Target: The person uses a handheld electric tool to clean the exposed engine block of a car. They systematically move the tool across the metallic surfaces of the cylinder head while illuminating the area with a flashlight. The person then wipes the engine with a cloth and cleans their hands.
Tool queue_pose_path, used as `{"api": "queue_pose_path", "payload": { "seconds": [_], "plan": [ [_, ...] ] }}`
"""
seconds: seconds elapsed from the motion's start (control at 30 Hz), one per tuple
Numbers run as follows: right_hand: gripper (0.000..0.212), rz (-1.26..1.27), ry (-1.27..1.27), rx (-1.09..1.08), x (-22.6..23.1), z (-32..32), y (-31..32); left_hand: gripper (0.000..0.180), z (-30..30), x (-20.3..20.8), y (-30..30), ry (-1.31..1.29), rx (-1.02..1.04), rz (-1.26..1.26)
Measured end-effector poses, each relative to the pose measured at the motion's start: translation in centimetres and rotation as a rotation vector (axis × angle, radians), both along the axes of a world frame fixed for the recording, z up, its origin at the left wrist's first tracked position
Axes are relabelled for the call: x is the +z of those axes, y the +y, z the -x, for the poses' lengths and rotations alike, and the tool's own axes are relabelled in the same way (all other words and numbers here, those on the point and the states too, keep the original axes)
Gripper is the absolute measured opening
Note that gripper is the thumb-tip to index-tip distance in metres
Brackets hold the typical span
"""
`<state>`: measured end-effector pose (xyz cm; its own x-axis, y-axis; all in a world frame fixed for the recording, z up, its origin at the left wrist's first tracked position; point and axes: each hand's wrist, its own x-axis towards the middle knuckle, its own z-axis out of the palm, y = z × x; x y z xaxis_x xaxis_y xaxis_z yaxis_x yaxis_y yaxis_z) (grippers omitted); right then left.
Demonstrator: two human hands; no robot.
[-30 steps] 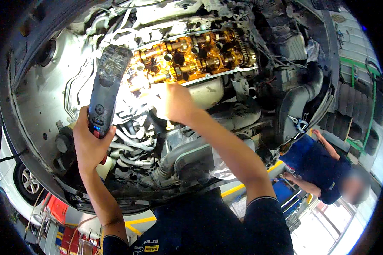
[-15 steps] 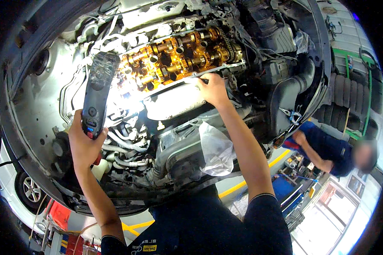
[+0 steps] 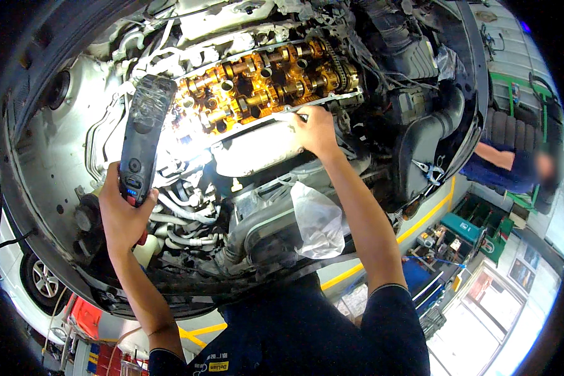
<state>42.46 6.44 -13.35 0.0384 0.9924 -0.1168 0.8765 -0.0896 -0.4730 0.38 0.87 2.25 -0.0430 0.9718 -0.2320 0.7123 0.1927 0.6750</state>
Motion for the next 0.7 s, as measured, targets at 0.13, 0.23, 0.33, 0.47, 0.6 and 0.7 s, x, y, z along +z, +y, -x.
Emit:
{"api": "queue_pose_path", "payload": {
  "seconds": [0.13,0.23,0.33,0.47,0.6,0.7],
  "plan": [
    [0.022,0.017,0.117,0.031,0.0,1.6,-0.4,0.055,0.1,0.1,0.2,0.001,-0.002,0.045],
    [0.023,-0.036,-0.059,0.022,0.6,-0.3,0.4,0.055,-0.2,0.6,0.4,0.006,0.021,0.089],
    [0.022,0.029,0.111,-0.035,1.4,0.7,-0.1,0.055,0.0,-0.2,0.0,0.035,-0.016,-0.051],
    [0.021,-0.038,0.06,-0.003,0.2,1.0,-0.2,0.054,-0.3,0.5,0.3,0.013,-0.004,0.021],
    [0.021,-0.03,0.09,0.007,1.5,1.3,-0.5,0.055,-0.2,0.3,0.1,-0.004,0.019,0.049],
    [0.02,0.048,0.091,0.048,1.6,3.3,-0.5,0.055,-0.1,-0.1,0.0,-0.005,-0.003,-0.007]
  ]
}}
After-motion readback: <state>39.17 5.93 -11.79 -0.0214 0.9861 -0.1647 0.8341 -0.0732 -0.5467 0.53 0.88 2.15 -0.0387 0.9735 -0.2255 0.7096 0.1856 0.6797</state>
